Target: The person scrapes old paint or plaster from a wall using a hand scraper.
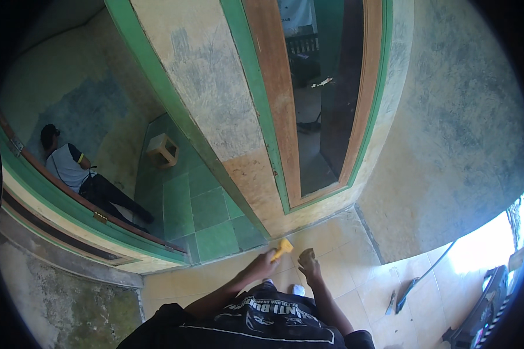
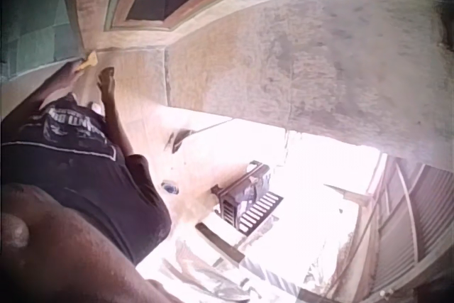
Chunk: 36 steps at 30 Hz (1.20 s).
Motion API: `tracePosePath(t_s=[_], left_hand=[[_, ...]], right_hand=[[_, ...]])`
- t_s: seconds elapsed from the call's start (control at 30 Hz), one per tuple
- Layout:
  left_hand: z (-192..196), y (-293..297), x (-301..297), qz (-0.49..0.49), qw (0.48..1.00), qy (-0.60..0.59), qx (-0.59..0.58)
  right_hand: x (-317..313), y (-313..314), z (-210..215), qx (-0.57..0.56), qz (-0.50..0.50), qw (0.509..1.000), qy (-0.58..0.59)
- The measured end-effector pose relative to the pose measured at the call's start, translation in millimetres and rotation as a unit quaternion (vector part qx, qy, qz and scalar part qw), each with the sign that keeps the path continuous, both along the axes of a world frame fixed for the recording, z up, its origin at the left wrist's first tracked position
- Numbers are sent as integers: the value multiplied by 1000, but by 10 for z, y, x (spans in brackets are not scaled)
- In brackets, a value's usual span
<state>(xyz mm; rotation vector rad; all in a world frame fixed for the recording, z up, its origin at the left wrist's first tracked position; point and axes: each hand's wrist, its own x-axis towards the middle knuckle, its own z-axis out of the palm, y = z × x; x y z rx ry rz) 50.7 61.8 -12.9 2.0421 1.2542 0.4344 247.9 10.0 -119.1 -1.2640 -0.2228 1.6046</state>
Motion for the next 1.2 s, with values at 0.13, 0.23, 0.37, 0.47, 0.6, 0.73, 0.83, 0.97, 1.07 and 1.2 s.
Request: tracePosePath(t_s=[0.13, 0.23, 0.37, 0.47, 0.6, 0.73, 0.83, 0.97, 1.07, 1.2], left_hand=[[-85, -112, -33, -36, 979, 197, -32], [-292, 244, -334, 21, 974, 189, -121], [-1029, 567, -1196, 50, 993, 86, -61], [-997, 732, -1490, 106, 944, 104, -294], [-1662, 715, -2573, 120, 885, 164, -418], [-2033, 652, -3483, 117, 874, 131, -452], [-2507, 486, -4628, 109, 842, 218, -481], [-2277, 992, -4480, 43, 823, 349, -447], [-2150, 1299, -4397, 48, 826, 323, -460], [-1999, 1485, -4371, 62, 824, 289, -484]], right_hand=[[-217, 545, 797, 194, 87, 976, 55], [-328, 762, 1536, 224, 127, 962, -86], [-593, 1219, 1714, 298, 83, 943, -123], [-709, 1620, 1903, 183, -81, 970, -135], [-971, 2317, 2009, 254, -119, 929, -241], [-1204, 3107, 2392, 315, -291, 797, -426], [-1780, 3603, 2645, 254, -394, 750, -467], [-2507, 3285, 2430, 306, -375, 692, -535], [-2756, 3206, 2348, 290, -314, 705, -565], [-1808, 3612, 2453, 236, -400, 644, -608]])
